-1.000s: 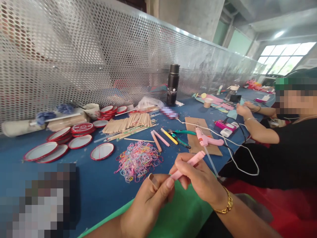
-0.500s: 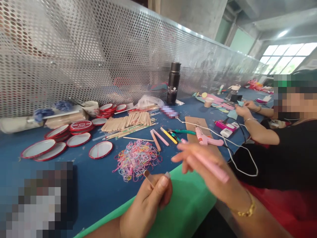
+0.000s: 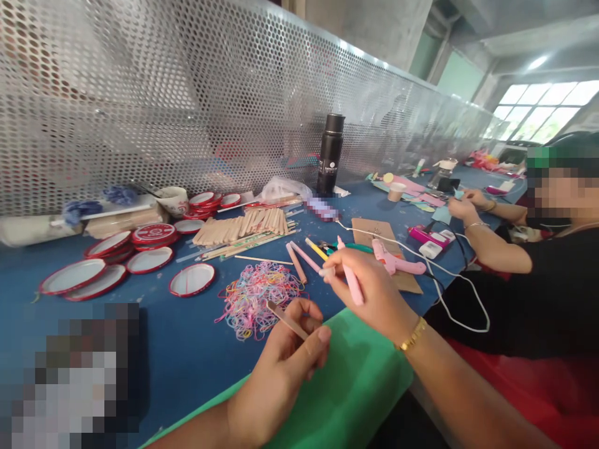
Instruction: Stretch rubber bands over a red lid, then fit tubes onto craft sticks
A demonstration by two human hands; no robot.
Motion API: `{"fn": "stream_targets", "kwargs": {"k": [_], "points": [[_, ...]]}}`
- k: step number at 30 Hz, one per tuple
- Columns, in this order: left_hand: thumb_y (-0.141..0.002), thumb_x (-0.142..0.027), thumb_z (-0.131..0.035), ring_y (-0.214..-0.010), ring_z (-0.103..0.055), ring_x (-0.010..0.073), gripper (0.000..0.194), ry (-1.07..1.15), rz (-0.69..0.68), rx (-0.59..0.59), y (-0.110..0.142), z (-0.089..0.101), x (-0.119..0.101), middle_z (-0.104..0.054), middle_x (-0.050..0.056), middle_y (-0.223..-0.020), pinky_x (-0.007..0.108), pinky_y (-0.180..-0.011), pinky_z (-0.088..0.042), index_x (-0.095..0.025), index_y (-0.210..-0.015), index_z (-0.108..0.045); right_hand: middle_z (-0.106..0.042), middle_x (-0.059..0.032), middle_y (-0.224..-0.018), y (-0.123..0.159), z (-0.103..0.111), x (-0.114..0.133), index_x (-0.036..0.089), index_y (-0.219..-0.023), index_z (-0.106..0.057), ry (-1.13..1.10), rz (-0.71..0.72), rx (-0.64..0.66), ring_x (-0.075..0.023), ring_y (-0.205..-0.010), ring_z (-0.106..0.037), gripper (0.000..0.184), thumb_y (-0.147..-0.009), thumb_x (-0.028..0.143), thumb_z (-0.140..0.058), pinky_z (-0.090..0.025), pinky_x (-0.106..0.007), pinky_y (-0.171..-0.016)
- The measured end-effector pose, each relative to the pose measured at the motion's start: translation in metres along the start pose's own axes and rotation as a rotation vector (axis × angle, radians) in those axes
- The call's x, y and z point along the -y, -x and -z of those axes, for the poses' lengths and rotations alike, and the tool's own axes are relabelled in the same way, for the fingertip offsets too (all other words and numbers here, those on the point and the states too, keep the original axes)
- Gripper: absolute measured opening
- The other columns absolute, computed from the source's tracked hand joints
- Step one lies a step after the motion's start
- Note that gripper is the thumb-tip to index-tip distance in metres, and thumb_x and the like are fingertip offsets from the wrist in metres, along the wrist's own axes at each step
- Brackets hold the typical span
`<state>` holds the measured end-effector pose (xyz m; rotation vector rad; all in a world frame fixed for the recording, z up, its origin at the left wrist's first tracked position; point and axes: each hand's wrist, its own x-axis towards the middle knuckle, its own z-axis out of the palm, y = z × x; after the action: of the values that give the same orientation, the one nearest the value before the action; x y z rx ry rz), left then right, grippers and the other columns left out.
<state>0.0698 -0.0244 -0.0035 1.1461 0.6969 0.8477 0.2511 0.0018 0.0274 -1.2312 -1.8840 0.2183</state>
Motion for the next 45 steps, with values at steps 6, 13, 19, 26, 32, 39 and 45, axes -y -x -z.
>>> {"fn": "stream_targets", "kwargs": {"k": [6,13,19,26,32,39,45], "points": [[-0.092,-0.054,-0.062,-0.052,-0.052,0.0098,0.036,-0.007,0.02,-0.034,-0.004,-0.001,-0.001,-0.074,0.003,-0.078,0.025,-0.052,-0.031,-0.022,-0.088,-0.047,-0.067,-0.0047,-0.092,-0.044,-0.034,-0.026,0.02,-0.096,-0.059,0.429,-0.067,0.181,-0.017,-0.078,-0.062,0.026,-0.081,-0.001,-0.054,-0.044,-0.026,-0.073],[-0.095,-0.053,-0.056,-0.053,-0.055,0.0103,0.038,0.051,0.031,-0.034,-0.007,0.004,0.001,-0.076,0.008,-0.09,0.027,-0.053,-0.032,-0.016,-0.102,-0.063,-0.071,-0.0064,-0.089,-0.055,-0.051,-0.033,0.019,-0.097,-0.063,0.549,-0.056,0.279,-0.0193,-0.076,-0.062,0.022,-0.083,0.004,-0.055,-0.039,-0.028,-0.071],[-0.093,-0.054,-0.059,-0.051,-0.049,0.0082,0.042,-0.04,-0.042,-0.074,-0.006,0.002,0.001,-0.063,0.001,-0.08,0.026,-0.049,-0.03,-0.015,-0.105,-0.068,-0.073,-0.0047,-0.081,-0.051,-0.053,-0.03,0.019,-0.091,-0.065,0.499,-0.016,0.299,-0.0202,-0.078,-0.064,0.017,-0.085,0.005,-0.057,-0.041,-0.029,-0.074],[-0.088,-0.057,-0.063,-0.041,-0.048,0.0067,0.045,-0.088,0.054,-0.042,-0.005,0.001,0.004,-0.068,0.0,-0.073,0.023,-0.043,-0.025,-0.015,-0.102,-0.066,-0.076,-0.009,-0.098,-0.038,-0.045,-0.02,0.019,-0.107,-0.063,0.386,0.001,0.171,-0.0233,-0.09,-0.068,0.017,-0.094,0.013,-0.055,-0.048,-0.033,-0.082],[-0.081,-0.067,-0.067,-0.046,-0.037,0.0086,0.052,-0.191,-0.056,-0.186,-0.005,0.004,-0.001,-0.047,-0.004,-0.056,0.024,-0.044,-0.022,-0.015,-0.073,-0.072,-0.074,-0.0026,-0.085,0.0,-0.033,0.0,0.024,-0.103,-0.059,-0.253,-0.11,-0.145,-0.0209,-0.084,-0.072,0.007,-0.096,0.028,-0.06,-0.054,-0.036,-0.082],[-0.076,-0.077,-0.064,-0.049,-0.027,0.0093,0.062,-0.184,0.042,-0.094,-0.008,0.006,0.001,-0.04,-0.007,-0.053,0.025,-0.047,-0.018,-0.015,-0.077,-0.067,-0.064,0.0049,-0.075,0.02,-0.035,0.019,0.024,-0.092,-0.054,-0.773,-0.362,-0.004,-0.0117,-0.06,-0.061,0.022,-0.083,0.025,-0.073,-0.05,-0.024,-0.054],[-0.083,-0.069,-0.063,-0.054,-0.03,0.0105,0.054,-0.228,-0.011,-0.001,-0.005,0.006,-0.001,-0.043,-0.005,-0.061,0.025,-0.048,-0.019,-0.015,-0.079,-0.065,-0.062,0.0069,-0.074,0.016,-0.036,0.019,0.024,-0.093,-0.052,-0.917,-0.429,0.063,-0.0089,-0.051,-0.054,0.027,-0.078,0.023,-0.074,-0.044,-0.021,-0.043]]}}
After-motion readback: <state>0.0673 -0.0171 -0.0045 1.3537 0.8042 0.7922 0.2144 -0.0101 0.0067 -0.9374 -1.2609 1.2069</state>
